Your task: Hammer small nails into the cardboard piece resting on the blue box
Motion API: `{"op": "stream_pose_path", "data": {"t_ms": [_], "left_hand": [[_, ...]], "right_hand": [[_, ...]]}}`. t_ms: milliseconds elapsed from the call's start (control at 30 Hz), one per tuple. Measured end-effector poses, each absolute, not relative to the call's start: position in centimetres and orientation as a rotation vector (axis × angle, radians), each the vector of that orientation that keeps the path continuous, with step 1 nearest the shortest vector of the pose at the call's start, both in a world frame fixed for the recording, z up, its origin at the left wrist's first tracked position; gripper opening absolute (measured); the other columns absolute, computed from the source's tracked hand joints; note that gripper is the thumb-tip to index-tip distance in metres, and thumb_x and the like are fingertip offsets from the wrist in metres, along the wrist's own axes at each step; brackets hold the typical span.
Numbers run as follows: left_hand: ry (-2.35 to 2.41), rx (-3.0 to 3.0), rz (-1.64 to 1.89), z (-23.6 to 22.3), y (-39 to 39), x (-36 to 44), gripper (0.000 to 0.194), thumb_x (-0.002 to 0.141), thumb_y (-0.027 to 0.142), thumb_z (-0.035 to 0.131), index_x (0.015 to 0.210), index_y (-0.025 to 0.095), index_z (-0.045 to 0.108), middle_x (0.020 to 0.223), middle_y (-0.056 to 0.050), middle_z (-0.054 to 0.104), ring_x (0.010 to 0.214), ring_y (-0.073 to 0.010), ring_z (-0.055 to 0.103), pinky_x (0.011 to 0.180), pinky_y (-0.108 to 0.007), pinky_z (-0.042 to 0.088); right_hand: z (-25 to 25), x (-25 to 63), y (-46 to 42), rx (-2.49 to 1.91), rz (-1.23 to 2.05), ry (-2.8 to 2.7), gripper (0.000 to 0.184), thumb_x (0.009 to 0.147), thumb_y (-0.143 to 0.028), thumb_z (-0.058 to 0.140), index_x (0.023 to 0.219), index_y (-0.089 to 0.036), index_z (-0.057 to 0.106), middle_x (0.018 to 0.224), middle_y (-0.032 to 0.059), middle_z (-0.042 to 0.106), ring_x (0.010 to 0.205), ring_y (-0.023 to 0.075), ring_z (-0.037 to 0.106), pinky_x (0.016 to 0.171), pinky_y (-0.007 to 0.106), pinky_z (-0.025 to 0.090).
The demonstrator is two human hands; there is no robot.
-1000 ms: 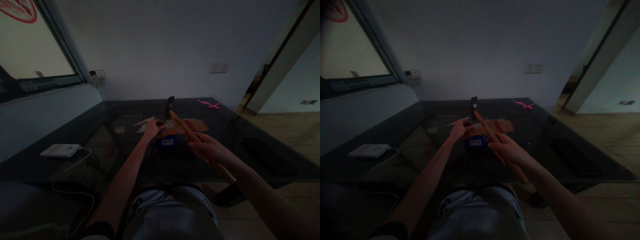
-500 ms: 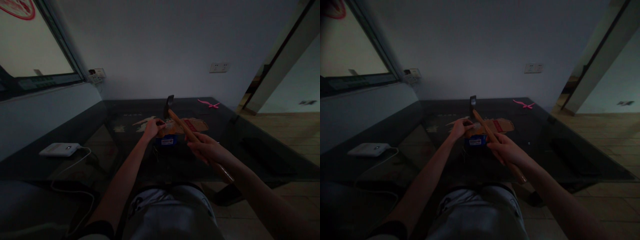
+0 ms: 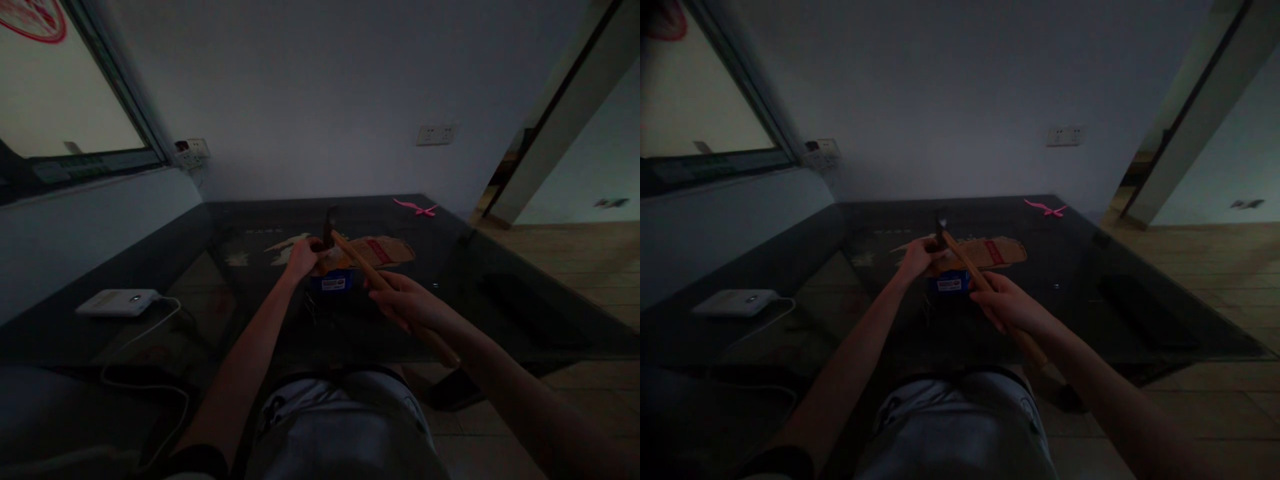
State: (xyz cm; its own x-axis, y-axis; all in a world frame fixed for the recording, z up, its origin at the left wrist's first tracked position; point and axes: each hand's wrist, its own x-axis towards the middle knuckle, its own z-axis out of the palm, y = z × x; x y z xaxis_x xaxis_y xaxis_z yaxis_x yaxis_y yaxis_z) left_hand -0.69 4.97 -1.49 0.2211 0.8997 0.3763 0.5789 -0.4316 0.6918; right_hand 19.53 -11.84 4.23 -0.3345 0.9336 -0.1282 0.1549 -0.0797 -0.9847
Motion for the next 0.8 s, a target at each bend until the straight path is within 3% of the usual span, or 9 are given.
{"op": "stream_pose_path", "data": {"t_ms": [800], "left_hand": [[1.339,2.094,1.114,-1.37,4.94,-0.66,0.017,0.069,0.026,0.07,0.081,0.014,0.071,0.08,-0.006,0.071,0.071,-0.0172,0.064,0.067,-0.028,0.048]], "right_hand": [[4.03,19.32,-11.83,-1.208,1.416,-1.525,0.024,0.072,-0.031,0.056,0.09,-0.019,0.045,0.038,-0.0138,0.042,0.025,0.004,0.033,0.025,0.014,0.024]]}}
